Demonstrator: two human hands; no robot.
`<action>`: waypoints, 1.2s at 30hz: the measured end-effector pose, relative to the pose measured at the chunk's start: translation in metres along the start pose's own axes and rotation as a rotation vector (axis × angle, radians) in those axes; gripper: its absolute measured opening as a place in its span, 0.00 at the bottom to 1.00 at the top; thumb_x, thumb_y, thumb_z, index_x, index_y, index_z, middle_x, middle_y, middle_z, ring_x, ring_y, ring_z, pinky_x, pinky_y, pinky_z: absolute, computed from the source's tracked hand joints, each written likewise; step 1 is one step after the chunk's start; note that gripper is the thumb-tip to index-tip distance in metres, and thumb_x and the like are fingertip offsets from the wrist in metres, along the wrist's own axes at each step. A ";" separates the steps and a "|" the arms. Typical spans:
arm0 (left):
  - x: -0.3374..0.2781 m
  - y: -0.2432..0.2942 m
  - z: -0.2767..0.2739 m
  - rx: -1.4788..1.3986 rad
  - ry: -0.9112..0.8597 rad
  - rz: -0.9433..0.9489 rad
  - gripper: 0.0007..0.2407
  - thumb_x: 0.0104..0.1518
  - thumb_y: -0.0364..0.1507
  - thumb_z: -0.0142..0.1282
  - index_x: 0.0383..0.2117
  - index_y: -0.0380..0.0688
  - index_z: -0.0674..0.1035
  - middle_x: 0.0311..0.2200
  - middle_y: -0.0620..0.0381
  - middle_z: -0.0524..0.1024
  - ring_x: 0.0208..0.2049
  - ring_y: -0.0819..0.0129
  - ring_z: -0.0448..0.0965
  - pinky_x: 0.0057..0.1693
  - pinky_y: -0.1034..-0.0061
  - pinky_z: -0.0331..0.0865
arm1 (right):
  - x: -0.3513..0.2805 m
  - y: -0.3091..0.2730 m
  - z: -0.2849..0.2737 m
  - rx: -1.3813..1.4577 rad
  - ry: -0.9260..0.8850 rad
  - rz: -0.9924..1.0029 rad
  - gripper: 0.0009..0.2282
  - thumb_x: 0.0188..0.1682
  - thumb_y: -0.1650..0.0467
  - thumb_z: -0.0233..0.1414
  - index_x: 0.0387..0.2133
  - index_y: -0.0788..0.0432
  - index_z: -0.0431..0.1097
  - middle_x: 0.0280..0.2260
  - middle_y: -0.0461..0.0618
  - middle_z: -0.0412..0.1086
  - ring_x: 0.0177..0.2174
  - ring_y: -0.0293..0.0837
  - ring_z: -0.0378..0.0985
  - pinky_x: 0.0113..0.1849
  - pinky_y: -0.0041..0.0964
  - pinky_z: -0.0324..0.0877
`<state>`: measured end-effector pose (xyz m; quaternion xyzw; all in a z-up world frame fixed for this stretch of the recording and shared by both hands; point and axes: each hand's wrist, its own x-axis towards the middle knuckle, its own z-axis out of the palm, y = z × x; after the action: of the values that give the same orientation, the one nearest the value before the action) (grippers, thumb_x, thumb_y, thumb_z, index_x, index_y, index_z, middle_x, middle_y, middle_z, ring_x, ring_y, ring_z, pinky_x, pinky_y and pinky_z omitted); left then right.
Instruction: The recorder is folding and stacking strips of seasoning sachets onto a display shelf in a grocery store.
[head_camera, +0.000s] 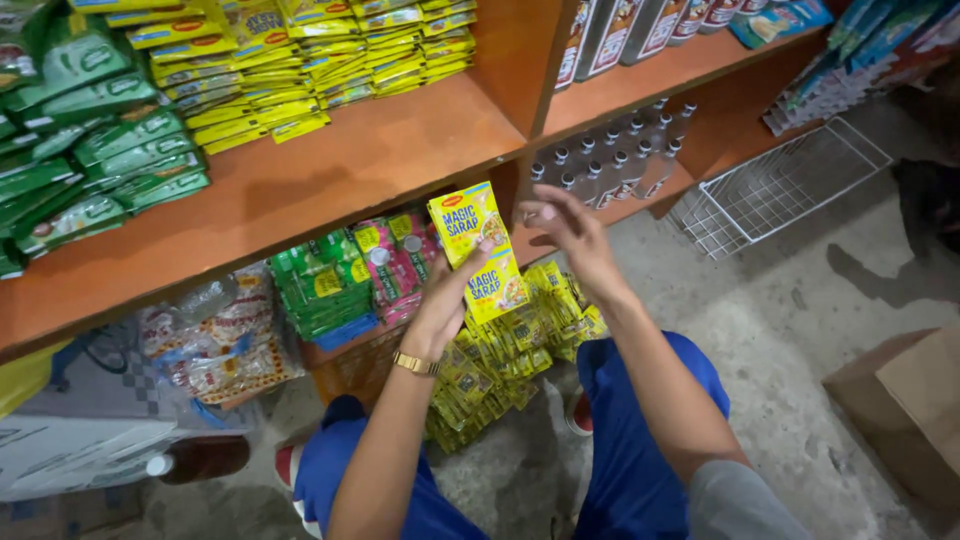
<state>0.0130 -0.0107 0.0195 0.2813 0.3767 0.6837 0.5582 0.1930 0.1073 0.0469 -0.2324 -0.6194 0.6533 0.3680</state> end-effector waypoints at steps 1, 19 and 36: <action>-0.003 0.003 0.004 0.011 -0.006 -0.007 0.19 0.60 0.34 0.61 0.54 0.37 0.75 0.49 0.53 0.79 0.47 0.68 0.80 0.53 0.69 0.77 | 0.000 0.001 0.002 -0.095 0.034 -0.041 0.24 0.59 0.62 0.50 0.64 0.63 0.60 0.54 0.57 0.73 0.51 0.44 0.76 0.52 0.42 0.70; -0.009 -0.013 0.028 0.328 -0.104 0.063 0.22 0.61 0.38 0.59 0.56 0.37 0.73 0.48 0.55 0.79 0.47 0.72 0.80 0.52 0.74 0.76 | -0.006 -0.011 0.027 0.388 0.024 0.140 0.20 0.50 0.68 0.58 0.52 0.69 0.67 0.45 0.57 0.75 0.43 0.47 0.80 0.46 0.43 0.76; -0.021 -0.012 0.041 0.309 -0.322 -0.003 0.25 0.61 0.41 0.58 0.59 0.37 0.71 0.51 0.56 0.76 0.51 0.73 0.76 0.56 0.74 0.73 | -0.005 -0.016 0.007 0.698 -0.076 0.096 0.32 0.47 0.70 0.60 0.66 0.58 0.56 0.48 0.58 0.70 0.47 0.54 0.76 0.52 0.51 0.73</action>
<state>0.0573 -0.0216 0.0339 0.4685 0.3836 0.5633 0.5623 0.1937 0.0980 0.0625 -0.0970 -0.3603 0.8504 0.3710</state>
